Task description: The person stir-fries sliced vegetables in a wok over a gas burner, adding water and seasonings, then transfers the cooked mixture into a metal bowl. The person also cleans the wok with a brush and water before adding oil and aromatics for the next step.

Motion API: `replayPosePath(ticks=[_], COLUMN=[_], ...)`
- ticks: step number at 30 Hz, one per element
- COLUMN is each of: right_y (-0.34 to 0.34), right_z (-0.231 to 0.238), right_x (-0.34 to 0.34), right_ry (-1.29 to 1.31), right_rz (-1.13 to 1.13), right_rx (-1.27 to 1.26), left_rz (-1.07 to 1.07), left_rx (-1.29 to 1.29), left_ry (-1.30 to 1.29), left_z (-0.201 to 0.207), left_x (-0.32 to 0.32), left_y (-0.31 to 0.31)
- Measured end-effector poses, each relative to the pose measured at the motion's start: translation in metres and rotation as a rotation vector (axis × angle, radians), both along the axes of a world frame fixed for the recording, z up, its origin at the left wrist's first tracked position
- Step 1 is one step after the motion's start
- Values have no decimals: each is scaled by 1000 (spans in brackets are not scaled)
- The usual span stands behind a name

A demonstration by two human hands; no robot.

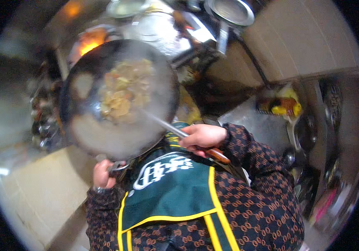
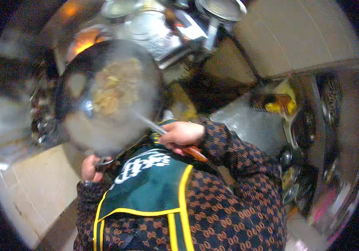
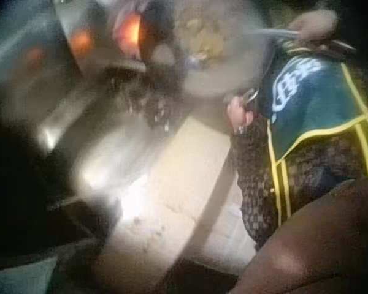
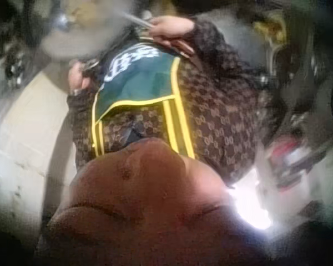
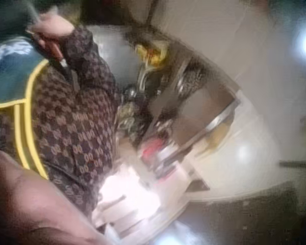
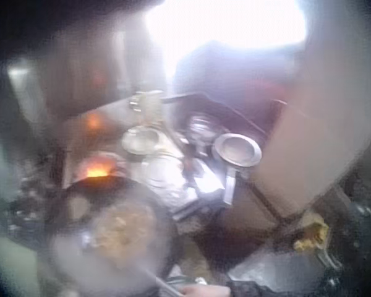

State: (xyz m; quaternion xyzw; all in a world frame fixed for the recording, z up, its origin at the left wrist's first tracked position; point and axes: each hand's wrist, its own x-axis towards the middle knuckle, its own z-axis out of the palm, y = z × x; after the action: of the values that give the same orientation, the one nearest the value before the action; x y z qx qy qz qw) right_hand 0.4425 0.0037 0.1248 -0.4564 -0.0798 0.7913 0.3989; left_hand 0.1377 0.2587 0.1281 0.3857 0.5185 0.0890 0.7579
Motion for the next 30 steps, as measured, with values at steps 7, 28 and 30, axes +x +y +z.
replayPosePath(ticks=[7,28,30], right_y=[-185,-649,-694], right_z=[-69,-102,-97], right_x=[-117,-362,-372], right_ry=[-54,-5,45], right_rz=[-171,-886,-913], right_rx=[-5,-64,-87], left_rz=[-362,-795,-986], left_rx=[56,-284,27], left_ry=[-46,4,23], left_z=[-86,-238,-256], left_x=[-59,-99,-114], left_y=[-105,-503,-529])
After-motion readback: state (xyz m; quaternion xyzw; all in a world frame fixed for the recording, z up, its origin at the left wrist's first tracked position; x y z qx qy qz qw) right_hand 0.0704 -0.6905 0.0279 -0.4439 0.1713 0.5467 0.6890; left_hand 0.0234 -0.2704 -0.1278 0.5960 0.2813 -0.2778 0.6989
